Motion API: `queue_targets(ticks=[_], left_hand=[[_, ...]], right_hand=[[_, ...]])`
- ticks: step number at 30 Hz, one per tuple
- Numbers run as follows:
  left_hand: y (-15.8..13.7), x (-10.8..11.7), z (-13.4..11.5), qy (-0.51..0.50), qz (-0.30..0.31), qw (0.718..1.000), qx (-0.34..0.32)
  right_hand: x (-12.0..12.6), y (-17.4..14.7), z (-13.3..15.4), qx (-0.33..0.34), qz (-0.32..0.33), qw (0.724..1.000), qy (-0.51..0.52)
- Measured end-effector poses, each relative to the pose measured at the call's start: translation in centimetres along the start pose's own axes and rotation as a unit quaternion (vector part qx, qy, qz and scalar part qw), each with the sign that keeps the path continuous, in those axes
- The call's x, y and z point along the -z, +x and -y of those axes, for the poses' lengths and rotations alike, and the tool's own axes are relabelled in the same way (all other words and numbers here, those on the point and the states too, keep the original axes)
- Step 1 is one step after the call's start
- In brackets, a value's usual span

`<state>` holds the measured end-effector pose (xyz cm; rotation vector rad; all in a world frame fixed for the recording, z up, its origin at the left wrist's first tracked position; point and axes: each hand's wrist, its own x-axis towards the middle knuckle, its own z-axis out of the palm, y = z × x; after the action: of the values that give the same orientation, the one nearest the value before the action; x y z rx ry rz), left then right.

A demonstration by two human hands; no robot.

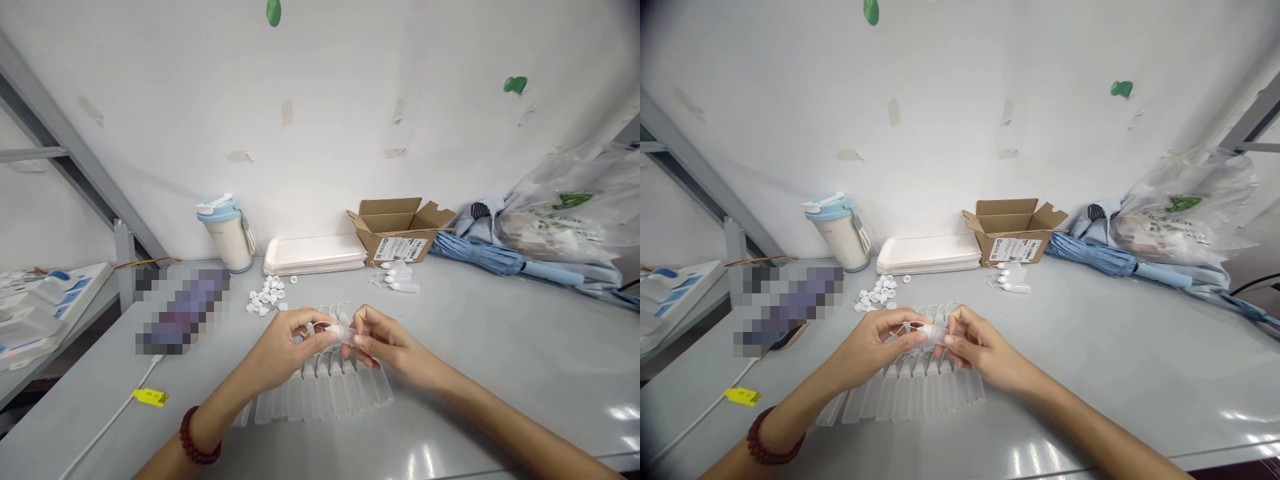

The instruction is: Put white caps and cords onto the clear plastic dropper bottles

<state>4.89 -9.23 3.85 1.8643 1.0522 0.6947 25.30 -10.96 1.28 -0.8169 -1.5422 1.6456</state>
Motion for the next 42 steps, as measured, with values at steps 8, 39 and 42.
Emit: queue_targets(ticks=[8, 39, 42], left_hand=[[0.0, -0.1, -0.2, 0.026, 0.026, 0.999, 0.016], [0.2, -0.2, 0.3, -0.036, 0.003, 0.998, 0.042], [0.3, -0.5, 0.6, -0.010, -0.033, 0.999, 0.015]], right_hand=[[-0.3, -0.2, 0.3, -0.019, -0.001, 1.000, 0.002], [0.1, -0.2, 0.0, 0.033, -0.136, 0.977, -0.163], [0.1, -0.1, -0.3, 0.024, -0.151, 0.976, -0.155]])
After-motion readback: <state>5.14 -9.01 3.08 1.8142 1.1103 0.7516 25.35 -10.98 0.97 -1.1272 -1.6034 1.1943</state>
